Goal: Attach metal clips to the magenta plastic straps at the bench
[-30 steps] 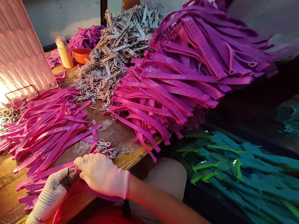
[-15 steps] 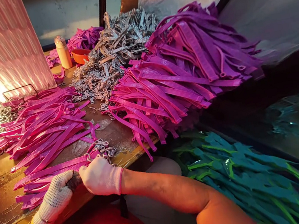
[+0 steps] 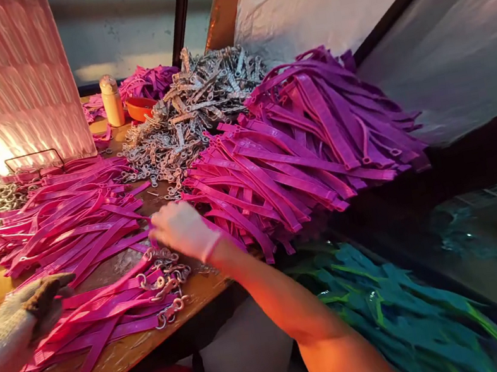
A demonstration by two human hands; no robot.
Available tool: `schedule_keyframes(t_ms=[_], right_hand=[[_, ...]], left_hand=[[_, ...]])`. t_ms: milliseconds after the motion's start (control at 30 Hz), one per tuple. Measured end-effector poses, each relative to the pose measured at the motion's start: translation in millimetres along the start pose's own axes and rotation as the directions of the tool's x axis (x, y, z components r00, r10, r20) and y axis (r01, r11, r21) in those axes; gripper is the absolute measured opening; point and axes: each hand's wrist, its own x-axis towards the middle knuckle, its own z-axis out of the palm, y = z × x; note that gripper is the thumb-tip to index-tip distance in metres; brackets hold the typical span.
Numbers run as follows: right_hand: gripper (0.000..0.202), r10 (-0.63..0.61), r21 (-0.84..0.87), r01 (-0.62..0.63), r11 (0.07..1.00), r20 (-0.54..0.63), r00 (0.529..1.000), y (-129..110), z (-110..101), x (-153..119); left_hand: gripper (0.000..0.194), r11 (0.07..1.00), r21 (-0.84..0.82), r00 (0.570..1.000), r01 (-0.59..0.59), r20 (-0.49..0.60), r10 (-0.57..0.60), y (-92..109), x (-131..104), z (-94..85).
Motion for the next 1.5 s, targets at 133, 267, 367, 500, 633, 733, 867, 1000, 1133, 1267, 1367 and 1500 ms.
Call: schedule_keyframes(t_ms=[133, 267, 367, 500, 633, 733, 867, 1000, 1133, 1267, 1367, 1500], right_hand=[[0.035, 0.195, -0.062, -0.193, 0.979, 0.031, 0.98, 47.5, 14.9, 66.3], [0.033, 0.213, -0.064, -0.208, 0.976, 0.099, 0.972, 71.4, 34.3, 105.3], [0.031, 0.235, -0.034, -0.233, 0.972, 0.089, 0.968, 74.5, 42.5, 112.3], [0.028, 0.267, 0.051, -0.266, 0.963, -0.014, 0.964, 65.8, 43.0, 105.6], [0.031, 0.228, 0.201, -0.197, 0.959, -0.144, 0.963, 35.4, 33.1, 84.1], [0.031, 0.12, 0.427, -0.017, 0.904, -0.216, 0.969, -9.5, 21.5, 50.1], [0.033, -0.056, 0.731, 0.253, 0.633, -0.283, 0.957, -77.8, 11.0, -4.9], [0.046, -0.026, 0.846, 0.225, 0.483, -0.243, 0.97, -115.4, 16.7, -30.6], [0.042, 0.108, 0.944, 0.118, 0.309, -0.158, 0.981, -123.4, 30.6, -33.4], [0.037, 0.185, 0.933, 0.079, 0.352, -0.152, 0.971, -123.7, 35.5, -41.6], [0.041, 0.149, 0.826, 0.147, 0.544, -0.268, 0.952, -121.6, 30.2, -46.2], [0.021, -0.069, 0.588, 0.218, 0.779, -0.265, 0.962, -123.3, 19.2, -46.1]], left_hand=[[0.037, 0.845, -0.422, 0.931, 0.329, 0.293, -0.216, -7.0, 2.4, 43.9], [0.044, 0.755, -0.533, 0.891, 0.382, 0.43, -0.147, -8.1, -3.3, 59.8], [0.046, 0.83, -0.489, 0.935, 0.269, 0.341, -0.102, -16.7, -8.7, 55.5], [0.046, 0.92, -0.376, 0.973, 0.109, 0.229, -0.022, -27.9, -14.8, 52.1], [0.033, 0.973, -0.227, 0.983, -0.032, 0.168, 0.072, -31.0, -17.4, 53.9], [0.035, 0.987, -0.148, 0.988, -0.063, 0.13, 0.082, -34.3, -15.7, 55.7], [0.037, 0.982, -0.131, 0.984, -0.136, 0.092, 0.149, -40.3, -13.3, 56.5], [0.042, 0.944, -0.246, 0.936, -0.22, 0.219, 0.275, -39.4, -15.3, 54.1], [0.05, 0.929, -0.323, 0.929, -0.182, 0.254, 0.27, -33.3, -19.5, 58.8], [0.06, 0.945, -0.285, 0.974, -0.157, 0.112, 0.196, -29.9, -25.6, 69.0], [0.068, 0.96, -0.225, 0.976, -0.169, 0.095, 0.194, -28.8, -30.5, 72.8], [0.067, 0.96, -0.229, 0.981, -0.16, 0.068, 0.18, -27.0, -32.8, 74.5]])
